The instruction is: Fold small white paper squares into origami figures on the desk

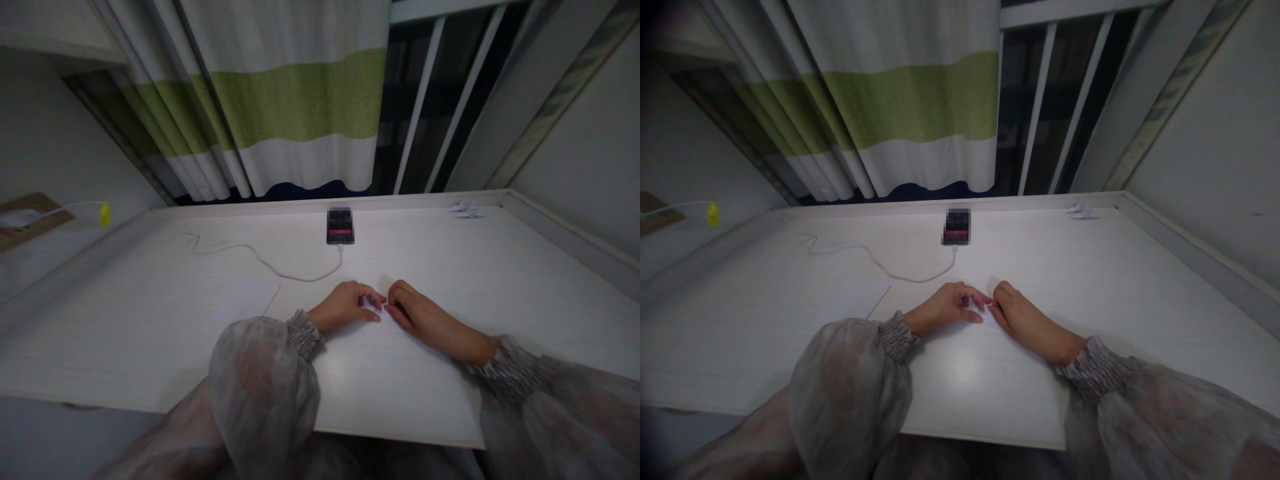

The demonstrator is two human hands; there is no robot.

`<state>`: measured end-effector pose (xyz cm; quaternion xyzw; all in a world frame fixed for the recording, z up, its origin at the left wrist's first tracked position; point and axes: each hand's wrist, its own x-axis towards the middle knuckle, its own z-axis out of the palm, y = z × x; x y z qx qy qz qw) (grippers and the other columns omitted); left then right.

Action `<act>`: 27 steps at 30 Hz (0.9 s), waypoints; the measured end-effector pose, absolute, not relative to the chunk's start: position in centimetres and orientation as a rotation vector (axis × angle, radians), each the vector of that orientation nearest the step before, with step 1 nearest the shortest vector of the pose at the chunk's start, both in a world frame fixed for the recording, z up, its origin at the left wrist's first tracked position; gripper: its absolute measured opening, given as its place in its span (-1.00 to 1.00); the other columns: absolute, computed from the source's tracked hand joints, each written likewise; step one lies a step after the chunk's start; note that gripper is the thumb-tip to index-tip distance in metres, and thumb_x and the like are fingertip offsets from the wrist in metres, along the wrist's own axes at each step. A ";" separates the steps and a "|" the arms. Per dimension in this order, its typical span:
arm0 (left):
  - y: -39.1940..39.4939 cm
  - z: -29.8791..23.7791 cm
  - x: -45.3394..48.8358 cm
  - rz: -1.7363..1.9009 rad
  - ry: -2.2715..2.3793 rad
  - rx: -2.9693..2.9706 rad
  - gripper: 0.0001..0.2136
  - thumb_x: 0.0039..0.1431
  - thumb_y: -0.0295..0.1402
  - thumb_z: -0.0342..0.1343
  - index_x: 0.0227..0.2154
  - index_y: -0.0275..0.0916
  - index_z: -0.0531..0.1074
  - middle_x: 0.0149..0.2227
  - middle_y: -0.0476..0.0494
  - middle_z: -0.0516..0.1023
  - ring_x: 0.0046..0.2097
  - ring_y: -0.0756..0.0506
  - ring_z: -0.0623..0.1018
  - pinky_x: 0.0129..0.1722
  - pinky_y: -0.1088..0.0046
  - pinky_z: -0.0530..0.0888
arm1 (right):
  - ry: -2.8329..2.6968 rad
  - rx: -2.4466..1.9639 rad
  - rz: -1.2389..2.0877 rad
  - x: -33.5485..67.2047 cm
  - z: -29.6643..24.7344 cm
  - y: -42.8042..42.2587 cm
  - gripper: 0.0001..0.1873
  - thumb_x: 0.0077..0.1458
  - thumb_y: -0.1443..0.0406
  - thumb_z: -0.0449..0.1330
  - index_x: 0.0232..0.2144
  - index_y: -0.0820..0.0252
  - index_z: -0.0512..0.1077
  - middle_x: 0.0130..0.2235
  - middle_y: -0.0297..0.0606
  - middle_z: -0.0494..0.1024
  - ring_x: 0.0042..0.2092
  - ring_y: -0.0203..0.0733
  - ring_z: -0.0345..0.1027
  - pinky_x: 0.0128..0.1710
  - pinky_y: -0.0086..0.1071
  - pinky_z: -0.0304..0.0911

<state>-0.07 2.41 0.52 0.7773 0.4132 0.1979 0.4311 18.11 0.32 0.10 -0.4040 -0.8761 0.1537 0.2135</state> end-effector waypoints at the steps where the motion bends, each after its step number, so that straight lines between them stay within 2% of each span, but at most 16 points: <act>1: 2.4 0.5 -0.1 0.493 1.038 1.943 -0.82 -0.18 -0.41 0.24 -0.40 -0.27 0.50 -0.19 -0.07 0.54 -0.41 0.05 0.36 -0.37 0.51 0.29 | -2.433 -1.127 0.424 18.1 0.1 0.3 -0.90 0.09 0.39 -0.05 -0.46 0.21 0.20 -0.38 -0.18 0.31 -0.38 -0.22 0.24 -0.40 -0.31 0.26; 4: 2.4 0.3 0.0 0.499 1.064 1.968 -0.76 -0.15 -0.34 0.22 -0.34 -0.26 0.51 -0.28 -0.08 0.56 -0.44 0.05 0.34 -0.40 0.52 0.28 | -2.435 -1.136 0.413 18.1 0.1 0.3 -0.89 0.10 0.38 -0.05 -0.47 0.20 0.20 -0.40 -0.18 0.31 -0.39 -0.22 0.23 -0.41 -0.32 0.25; 8: 2.3 0.0 0.1 0.515 1.120 1.965 -0.80 -0.08 -0.36 0.17 -0.33 -0.25 0.51 -0.37 -0.05 0.55 -0.48 0.06 0.34 -0.41 0.53 0.28 | -2.442 -1.139 0.391 18.1 0.0 0.3 -0.88 0.11 0.37 -0.05 -0.47 0.21 0.20 -0.41 -0.19 0.31 -0.41 -0.23 0.23 -0.40 -0.32 0.24; 27: 2.6 0.2 -0.1 0.470 1.081 2.021 -0.78 -0.14 -0.35 0.23 -0.35 -0.25 0.49 -0.39 -0.05 0.51 -0.45 0.05 0.32 -0.40 0.53 0.28 | -2.433 -1.148 0.375 17.9 0.2 0.2 -0.88 0.10 0.37 -0.04 -0.47 0.20 0.21 -0.42 -0.20 0.32 -0.42 -0.23 0.24 -0.43 -0.33 0.25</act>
